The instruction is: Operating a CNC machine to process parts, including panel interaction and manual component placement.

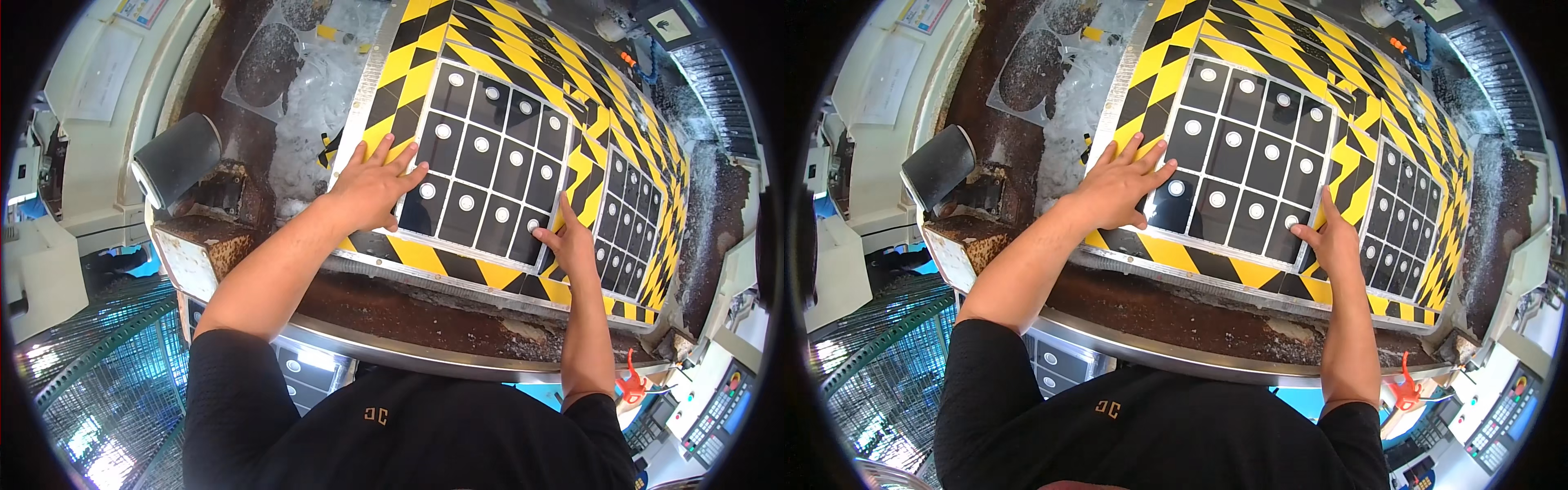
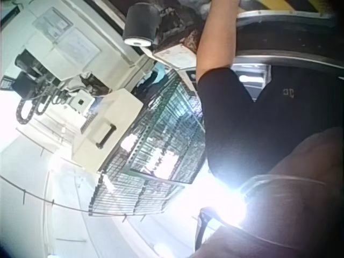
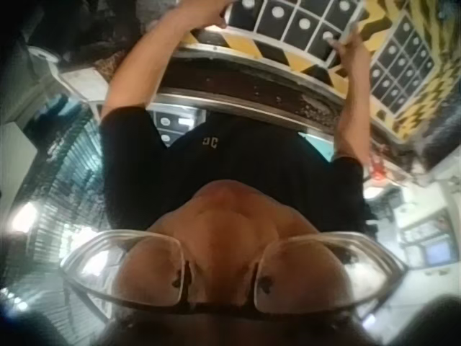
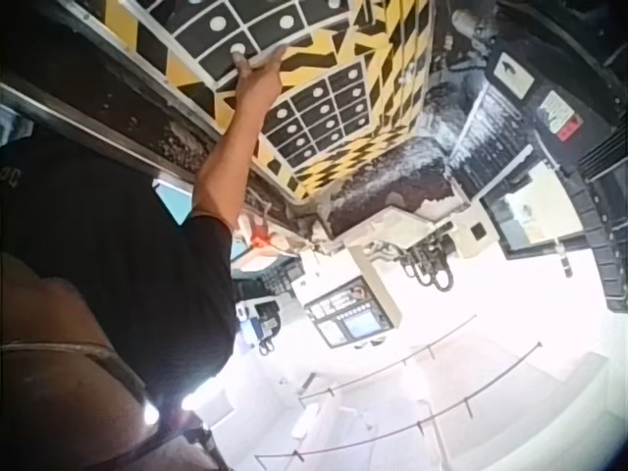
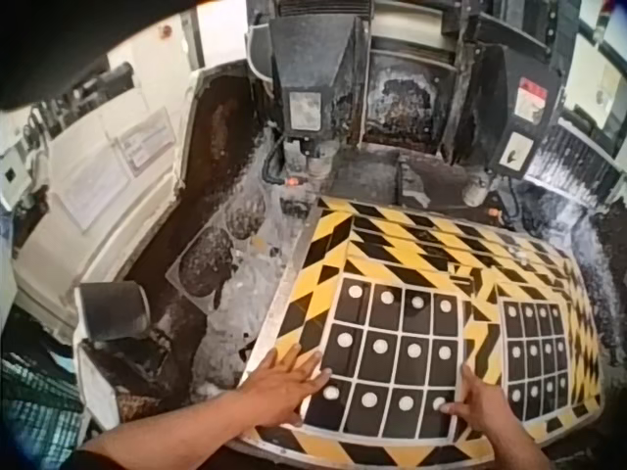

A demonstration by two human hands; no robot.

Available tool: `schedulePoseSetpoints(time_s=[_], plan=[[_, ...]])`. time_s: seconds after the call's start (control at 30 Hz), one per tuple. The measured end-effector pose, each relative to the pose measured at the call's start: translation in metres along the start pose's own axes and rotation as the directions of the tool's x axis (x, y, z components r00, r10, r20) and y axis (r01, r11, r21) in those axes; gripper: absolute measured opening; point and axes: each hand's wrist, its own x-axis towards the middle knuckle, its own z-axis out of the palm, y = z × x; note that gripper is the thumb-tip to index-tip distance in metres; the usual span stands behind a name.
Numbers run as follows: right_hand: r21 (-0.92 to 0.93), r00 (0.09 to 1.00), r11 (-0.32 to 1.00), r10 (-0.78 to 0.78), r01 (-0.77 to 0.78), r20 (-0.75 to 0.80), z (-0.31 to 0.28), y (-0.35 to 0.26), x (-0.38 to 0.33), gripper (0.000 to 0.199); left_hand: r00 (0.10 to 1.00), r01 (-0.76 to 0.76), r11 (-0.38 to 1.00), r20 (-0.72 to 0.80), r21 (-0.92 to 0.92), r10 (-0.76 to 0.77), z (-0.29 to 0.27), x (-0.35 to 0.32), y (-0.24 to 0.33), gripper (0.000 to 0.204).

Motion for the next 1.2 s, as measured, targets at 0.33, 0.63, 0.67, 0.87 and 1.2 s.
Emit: schedulePoseSetpoints(time_s=[0.33, 0.63, 0.67, 0.87, 1.2], plan=[[-0.02, 1.0, 1.0, 0.012, -0.013, -0.026, 0.0, -0.006, -0.003, 0.096, 1.0, -0.001, 0.999, -0.001, 0.032, 0.001, 0.001, 0.001, 0.001, 0.11], [0.014, 0.999, 1.0, 0.005, -0.005, -0.048, 0.003, -0.001, -0.001, 0.097, 1.0, 0.008, 1.0, 0.022, 0.031, -0.008, -0.003, 0.001, 0.003, 0.11], [0.01, 0.999, 1.0, 0.01, -0.009, -0.048, 0.003, -0.001, -0.001, 0.097, 1.0, 0.008, 0.999, 0.022, 0.031, -0.009, -0.003, 0.001, 0.003, 0.11], [0.019, 0.999, 0.999, 0.028, -0.027, -0.036, 0.0, -0.004, -0.003, 0.097, 1.0, 0.009, 1.0, 0.021, 0.02, -0.009, -0.004, -0.001, 0.003, 0.11], [0.049, 0.989, 0.992, -0.112, 0.117, -0.093, 0.02, 0.024, 0.01, 0.095, 1.0, -0.011, 0.998, -0.02, -0.056, 0.01, 0.003, -0.003, -0.01, 0.103]])
